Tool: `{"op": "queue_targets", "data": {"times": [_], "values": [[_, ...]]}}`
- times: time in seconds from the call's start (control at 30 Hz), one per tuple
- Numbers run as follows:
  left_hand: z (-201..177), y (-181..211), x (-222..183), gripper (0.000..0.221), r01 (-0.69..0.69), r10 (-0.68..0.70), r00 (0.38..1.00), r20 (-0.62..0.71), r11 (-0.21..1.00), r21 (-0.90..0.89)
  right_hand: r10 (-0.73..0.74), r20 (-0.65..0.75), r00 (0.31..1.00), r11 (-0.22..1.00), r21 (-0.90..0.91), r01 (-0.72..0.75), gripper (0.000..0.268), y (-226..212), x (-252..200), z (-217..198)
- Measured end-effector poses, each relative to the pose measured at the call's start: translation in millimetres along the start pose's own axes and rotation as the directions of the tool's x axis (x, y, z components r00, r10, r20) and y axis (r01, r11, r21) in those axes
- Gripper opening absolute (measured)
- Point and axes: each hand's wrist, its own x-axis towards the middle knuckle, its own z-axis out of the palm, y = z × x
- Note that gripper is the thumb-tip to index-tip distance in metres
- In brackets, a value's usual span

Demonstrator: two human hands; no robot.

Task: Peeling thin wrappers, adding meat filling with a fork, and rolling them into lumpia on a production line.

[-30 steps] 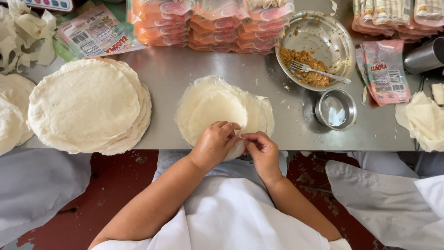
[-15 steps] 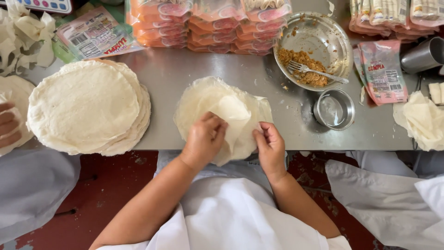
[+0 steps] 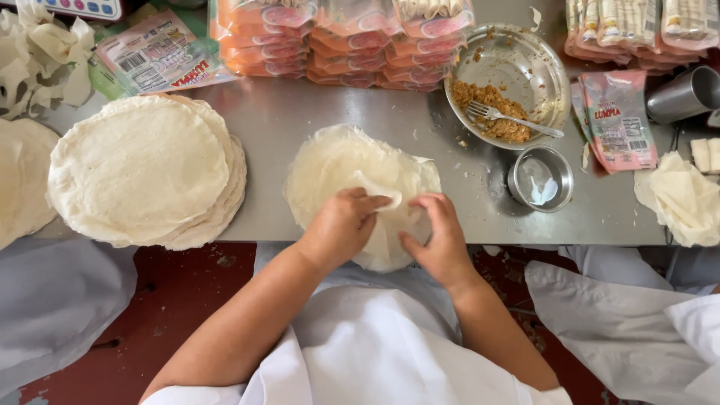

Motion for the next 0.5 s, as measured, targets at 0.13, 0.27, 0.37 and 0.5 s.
{"op": "queue_targets", "data": {"times": [0.13,0.27,0.37,0.5], "values": [[6,9,3,0.024,-0.073,0.070,0.995,0.072,0.996,0.046,0.022,-0.082,0.996,0.995,-0.100,-0.030,0.056,7,2,17],[-5,-23,-3,0.023,0.002,-0.005,1.000,0.009,0.965,0.261,-0.060,-0.208,0.976,0.998,-0.041,0.053,0.031,3,7,17],[-6,-7,-3,0.033,0.009,-0.014,1.000,0.020,0.971,0.237,-0.075,-0.222,0.972,0.997,-0.050,0.065,0.031,-9,4,22],[28,-17,-5,0.018,0.138,-0.145,0.981,-0.131,0.989,-0.060,-0.058,-0.220,0.974,0.998,0.020,0.064,0.033,-21,-2,19]]}}
